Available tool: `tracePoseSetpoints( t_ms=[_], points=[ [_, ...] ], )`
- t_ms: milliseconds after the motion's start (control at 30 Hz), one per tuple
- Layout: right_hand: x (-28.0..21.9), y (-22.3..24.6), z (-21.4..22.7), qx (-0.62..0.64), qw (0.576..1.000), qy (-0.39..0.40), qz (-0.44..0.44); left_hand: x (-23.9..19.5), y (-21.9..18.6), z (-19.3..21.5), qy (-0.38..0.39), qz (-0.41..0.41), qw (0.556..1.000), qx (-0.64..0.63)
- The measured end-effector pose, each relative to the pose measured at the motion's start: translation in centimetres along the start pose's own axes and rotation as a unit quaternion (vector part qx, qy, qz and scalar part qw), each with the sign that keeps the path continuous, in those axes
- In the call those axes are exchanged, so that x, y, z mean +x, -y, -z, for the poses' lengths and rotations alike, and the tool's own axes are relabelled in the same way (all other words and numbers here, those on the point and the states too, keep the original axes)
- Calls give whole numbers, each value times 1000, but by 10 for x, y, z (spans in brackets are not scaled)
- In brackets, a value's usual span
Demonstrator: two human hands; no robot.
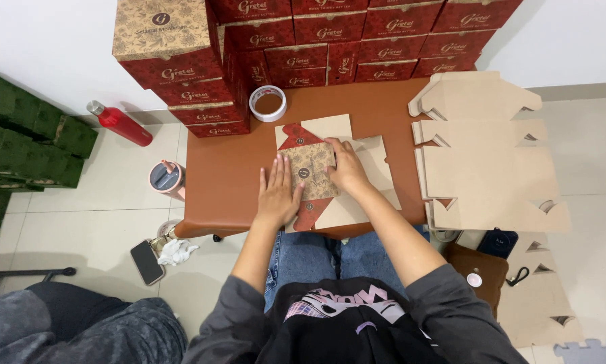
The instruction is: Assembling a cardboard gift box by folding a flat template and inserting a smaller pre-made box.
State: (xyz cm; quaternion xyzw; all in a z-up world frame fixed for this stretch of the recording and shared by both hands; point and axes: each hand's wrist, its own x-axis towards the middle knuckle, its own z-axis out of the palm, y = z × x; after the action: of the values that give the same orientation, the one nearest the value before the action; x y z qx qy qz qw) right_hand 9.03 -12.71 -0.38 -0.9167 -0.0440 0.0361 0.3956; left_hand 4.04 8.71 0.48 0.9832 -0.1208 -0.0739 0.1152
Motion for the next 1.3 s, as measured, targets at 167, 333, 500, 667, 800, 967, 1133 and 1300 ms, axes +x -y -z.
tracePoseSetpoints(
  t_ms=[167, 333, 500, 667, 800, 967, 1133, 1300],
  points=[
    [0, 14, 7, 4, 1000, 8, -25, 49, 13, -10, 32, 22, 999, 33],
    [3, 7, 3, 11, 999, 9, -43, 23, 2, -3, 31, 23, 999, 38],
    [0, 11, 5, 17, 998, 7, -54, -63, -20, 1, 16, -6, 1000, -4],
    [-2, 14, 4, 19, 999, 9, -48, -95, -19, -7, -17, -14, 1000, -21],
    [-1, 21, 13, 67, 997, 25, -43, -90, -20, -1, -83, -18, 996, -35],
    [-19, 69, 34, 181, 981, 50, 42, -83, -31, 19, -132, 43, 982, -128],
    [-62, 113, 48, 286, 915, 204, 198, -75, 7, -44, -161, 148, 944, -247],
    [-113, 88, 114, 71, 979, 146, 125, -101, 29, -14, -155, 261, 879, -369]
  ],
)
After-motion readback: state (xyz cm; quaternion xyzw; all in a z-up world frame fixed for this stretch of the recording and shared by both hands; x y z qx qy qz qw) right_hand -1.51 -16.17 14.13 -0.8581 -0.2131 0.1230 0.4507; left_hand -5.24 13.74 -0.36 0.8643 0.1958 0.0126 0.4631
